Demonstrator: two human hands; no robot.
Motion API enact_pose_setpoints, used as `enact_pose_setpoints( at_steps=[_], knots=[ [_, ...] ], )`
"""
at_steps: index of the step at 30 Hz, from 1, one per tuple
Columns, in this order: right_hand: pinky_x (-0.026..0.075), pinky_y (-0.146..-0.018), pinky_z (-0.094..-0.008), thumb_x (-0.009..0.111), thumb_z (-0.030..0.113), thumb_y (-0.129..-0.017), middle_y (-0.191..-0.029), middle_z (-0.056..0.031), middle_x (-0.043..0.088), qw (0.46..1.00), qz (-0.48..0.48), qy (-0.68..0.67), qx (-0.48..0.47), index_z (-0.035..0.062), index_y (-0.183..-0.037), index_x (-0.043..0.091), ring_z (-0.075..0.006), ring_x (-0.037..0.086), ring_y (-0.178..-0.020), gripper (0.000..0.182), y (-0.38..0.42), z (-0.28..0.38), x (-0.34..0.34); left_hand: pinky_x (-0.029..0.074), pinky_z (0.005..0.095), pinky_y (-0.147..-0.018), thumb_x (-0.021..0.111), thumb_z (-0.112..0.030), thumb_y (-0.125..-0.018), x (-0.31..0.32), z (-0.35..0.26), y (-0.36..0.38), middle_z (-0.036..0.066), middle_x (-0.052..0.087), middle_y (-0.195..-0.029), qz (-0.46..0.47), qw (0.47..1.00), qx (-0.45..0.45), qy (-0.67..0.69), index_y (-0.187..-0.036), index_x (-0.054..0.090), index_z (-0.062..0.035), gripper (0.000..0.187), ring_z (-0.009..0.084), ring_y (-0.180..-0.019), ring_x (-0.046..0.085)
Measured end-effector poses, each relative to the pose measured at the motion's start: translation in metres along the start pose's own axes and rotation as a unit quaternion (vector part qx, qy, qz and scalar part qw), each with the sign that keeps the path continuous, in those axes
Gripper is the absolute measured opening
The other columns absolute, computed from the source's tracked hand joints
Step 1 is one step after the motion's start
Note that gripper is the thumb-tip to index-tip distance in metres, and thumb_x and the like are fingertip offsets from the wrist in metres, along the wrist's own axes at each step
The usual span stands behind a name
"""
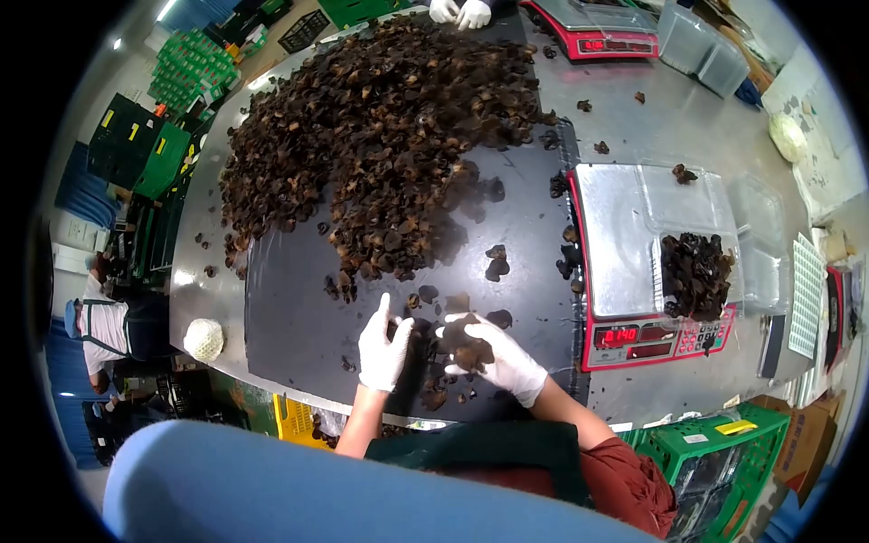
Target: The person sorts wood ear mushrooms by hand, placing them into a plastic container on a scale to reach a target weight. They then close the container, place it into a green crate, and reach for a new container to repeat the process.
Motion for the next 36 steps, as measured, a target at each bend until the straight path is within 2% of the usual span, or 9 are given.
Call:
enact_pose_setpoints(
  at_steps=[6,13,18,21,23,26,29,33,36],
  knots=[
    [0.04,-0.101,-0.0509,0.037,0.027,-0.1,-0.125,-0.0117,0.053,0.99,0.052,-0.121,0.04,0.0064,-0.129,0.045,-0.0284,0.049,-0.119,0.037,0.003,-0.028,0.029,0.047,0.0301,-0.084,0.053,-0.005,-0.088,0.01,-0.041,0.013,0.013,0.061,-0.096,0.05,0.991,0.074,0.102,-0.116,0.057,0.0011,0.029,0.0238,-0.09,0.061],
    [0.043,-0.09,-0.0251,0.055,0.008,-0.09,-0.113,-0.0019,0.054,0.987,-0.085,-0.043,-0.13,0.0063,-0.123,0.049,-0.012,0.051,-0.107,0.034,0.003,-0.02,0.006,0.013,0.0592,-0.109,0.057,-0.039,-0.082,0.062,-0.077,0.038,0.027,0.03,-0.145,0.182,0.955,0.202,-0.115,-0.135,0.04,0.0016,0.069,0.0418,-0.136,0.025],
    [0.05,-0.066,-0.0276,0.056,0.005,-0.088,-0.093,-0.0042,0.06,0.981,-0.066,0.013,-0.182,0.0061,-0.109,0.056,-0.013,0.059,-0.081,0.021,0.031,0.021,0.003,0.031,0.0411,-0.106,0.046,-0.051,-0.091,0.076,-0.086,0.025,0.017,0.043,-0.135,0.208,0.846,-0.151,0.468,-0.136,0.038,-0.0004,0.068,0.0282,-0.125,0.04],
    [0.052,-0.063,-0.0275,0.058,0.0,-0.084,-0.084,-0.0085,0.062,0.949,-0.09,0.147,-0.263,0.0028,-0.106,0.059,-0.0163,0.061,-0.073,0.022,0.091,0.096,0.025,0.029,0.0416,-0.109,0.043,-0.047,-0.095,0.054,-0.099,0.007,0.015,0.046,-0.134,0.083,0.882,-0.008,0.463,-0.128,0.048,-0.0046,0.054,0.0277,-0.125,0.042],
    [0.051,-0.065,-0.0258,0.057,-0.006,-0.078,-0.082,-0.0092,0.062,0.884,-0.162,0.233,-0.371,0.0031,-0.104,0.06,-0.0142,0.061,-0.074,0.027,0.149,0.155,0.028,0.022,0.0446,-0.114,0.036,-0.045,-0.098,0.059,-0.092,-0.001,0.016,0.038,-0.142,0.144,0.888,-0.015,0.437,-0.134,0.042,-0.0033,0.055,0.03,-0.135,0.032],
    [0.047,-0.069,-0.0229,0.061,-0.008,-0.074,-0.101,-0.0061,0.059,0.567,-0.367,0.516,-0.526,0.0017,-0.102,0.059,-0.0093,0.058,-0.076,0.03,0.244,0.227,0.015,0.024,0.0443,-0.113,0.035,-0.046,-0.098,0.078,-0.072,-0.003,0.016,0.038,-0.142,0.169,0.884,-0.028,0.434,-0.133,0.043,-0.0028,0.056,0.0303,-0.134,0.033],
    [0.045,-0.09,-0.0362,0.071,0.007,-0.072,-0.111,-0.0134,0.059,0.282,-0.493,0.658,-0.495,0.0074,-0.108,0.061,-0.0282,0.057,-0.101,0.037,0.284,0.252,0.006,0.026,0.0434,-0.112,0.034,-0.045,-0.098,0.087,-0.076,0.002,0.017,0.037,-0.143,0.183,0.893,-0.097,0.399,-0.132,0.044,-0.003,0.055,0.0307,-0.132,0.036],
    [0.032,-0.105,-0.0431,0.079,0.03,-0.065,-0.132,-0.0166,0.047,0.27,-0.505,0.758,-0.312,0.0127,-0.121,0.058,-0.0364,0.039,-0.125,0.062,0.262,0.249,-0.007,0.032,0.0382,-0.107,0.032,-0.033,-0.102,0.09,-0.118,0.014,0.014,0.046,-0.129,0.263,0.849,-0.052,0.455,-0.132,0.041,-0.0026,0.044,0.0242,-0.122,0.044],
    [0.03,-0.107,-0.0458,0.078,0.036,-0.066,-0.135,-0.0156,0.045,0.349,-0.498,0.708,-0.359,0.0141,-0.122,0.058,-0.0376,0.036,-0.128,0.064,0.275,0.252,-0.003,0.031,0.0417,-0.109,0.034,-0.041,-0.1,0.107,-0.094,-0.003,0.016,0.042,-0.137,0.231,0.886,0.005,0.402,-0.133,0.041,-0.0011,0.053,0.0303,-0.128,0.041]
  ],
)
Point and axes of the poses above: each hand's wrist, its own y-axis away from the middle knuckle, its own x-axis out of the palm, z = x × y, the point moved 9 cm from there along -y, towards the middle knuckle
